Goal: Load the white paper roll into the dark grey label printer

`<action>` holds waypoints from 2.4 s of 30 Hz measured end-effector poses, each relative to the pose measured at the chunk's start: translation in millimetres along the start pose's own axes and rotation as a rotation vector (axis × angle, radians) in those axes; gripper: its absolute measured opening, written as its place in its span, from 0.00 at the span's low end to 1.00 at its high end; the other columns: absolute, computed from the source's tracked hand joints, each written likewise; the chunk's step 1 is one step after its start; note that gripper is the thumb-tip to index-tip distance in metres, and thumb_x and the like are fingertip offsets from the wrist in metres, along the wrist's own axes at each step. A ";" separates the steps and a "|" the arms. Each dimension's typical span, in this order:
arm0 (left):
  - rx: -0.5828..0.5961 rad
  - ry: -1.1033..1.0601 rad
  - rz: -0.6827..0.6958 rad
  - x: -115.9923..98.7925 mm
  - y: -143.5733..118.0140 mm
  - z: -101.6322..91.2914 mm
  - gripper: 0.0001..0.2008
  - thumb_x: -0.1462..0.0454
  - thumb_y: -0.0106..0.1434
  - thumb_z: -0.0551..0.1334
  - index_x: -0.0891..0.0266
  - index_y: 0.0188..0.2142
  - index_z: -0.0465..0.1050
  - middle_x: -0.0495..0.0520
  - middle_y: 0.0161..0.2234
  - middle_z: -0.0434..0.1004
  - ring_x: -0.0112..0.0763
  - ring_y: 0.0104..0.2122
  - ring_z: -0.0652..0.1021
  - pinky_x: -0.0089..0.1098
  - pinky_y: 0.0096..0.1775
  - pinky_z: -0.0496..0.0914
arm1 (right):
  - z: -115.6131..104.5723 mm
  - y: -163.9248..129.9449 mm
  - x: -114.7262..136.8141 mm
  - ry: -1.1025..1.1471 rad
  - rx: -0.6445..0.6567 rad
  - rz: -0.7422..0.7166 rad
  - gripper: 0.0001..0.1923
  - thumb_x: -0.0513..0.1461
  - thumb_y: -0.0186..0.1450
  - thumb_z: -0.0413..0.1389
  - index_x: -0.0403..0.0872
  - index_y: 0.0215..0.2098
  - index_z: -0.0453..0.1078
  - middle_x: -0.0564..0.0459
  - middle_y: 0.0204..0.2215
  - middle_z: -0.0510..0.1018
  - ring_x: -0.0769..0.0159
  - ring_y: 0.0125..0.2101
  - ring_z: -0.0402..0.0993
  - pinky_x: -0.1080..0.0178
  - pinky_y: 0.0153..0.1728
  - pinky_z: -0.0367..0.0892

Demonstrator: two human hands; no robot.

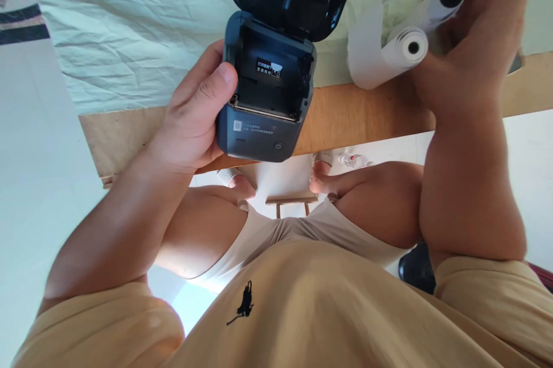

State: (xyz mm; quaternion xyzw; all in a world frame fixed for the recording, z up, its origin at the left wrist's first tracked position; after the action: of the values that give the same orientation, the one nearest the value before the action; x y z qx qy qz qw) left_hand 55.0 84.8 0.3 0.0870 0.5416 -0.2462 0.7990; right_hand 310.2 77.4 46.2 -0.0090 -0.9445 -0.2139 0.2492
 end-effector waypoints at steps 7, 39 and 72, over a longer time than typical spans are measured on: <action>-0.015 -0.020 -0.007 1.5 2.0 -1.5 0.20 0.55 0.56 0.54 0.60 0.46 0.63 0.58 0.45 0.69 0.40 0.41 0.73 0.39 0.35 0.73 | -28.2 -11.9 34.2 0.156 -0.178 -0.098 0.23 0.26 0.44 0.41 0.43 0.37 0.65 0.51 0.34 0.68 0.77 0.30 0.63 0.71 0.20 0.46; 0.076 0.025 0.007 5.9 -0.8 -0.4 0.17 0.54 0.56 0.55 0.54 0.44 0.63 0.50 0.46 0.68 0.43 0.49 0.68 0.40 0.46 0.65 | 39.7 -30.3 92.1 0.038 0.316 -0.201 0.23 0.35 0.51 0.49 0.48 0.46 0.54 0.55 0.44 0.64 0.73 0.41 0.61 0.68 0.45 0.61; 0.060 -0.008 0.058 3.4 -2.7 0.9 0.17 0.54 0.55 0.55 0.54 0.43 0.63 0.53 0.44 0.68 0.41 0.46 0.69 0.39 0.42 0.67 | 39.9 -36.2 87.6 0.032 0.270 -0.224 0.20 0.40 0.52 0.51 0.49 0.44 0.59 0.51 0.40 0.64 0.69 0.43 0.59 0.64 0.47 0.59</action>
State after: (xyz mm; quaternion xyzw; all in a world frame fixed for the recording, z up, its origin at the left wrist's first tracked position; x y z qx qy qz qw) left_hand 55.5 81.1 -2.1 0.1256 0.5279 -0.2398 0.8051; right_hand 210.5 53.1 42.0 0.1332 -0.9557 -0.1117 0.2376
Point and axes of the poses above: each hand's wrist, its own y-axis towards the middle knuckle, its own z-axis out of the palm, x = y × z, the point moved 9 cm from there along y, towards the middle knuckle
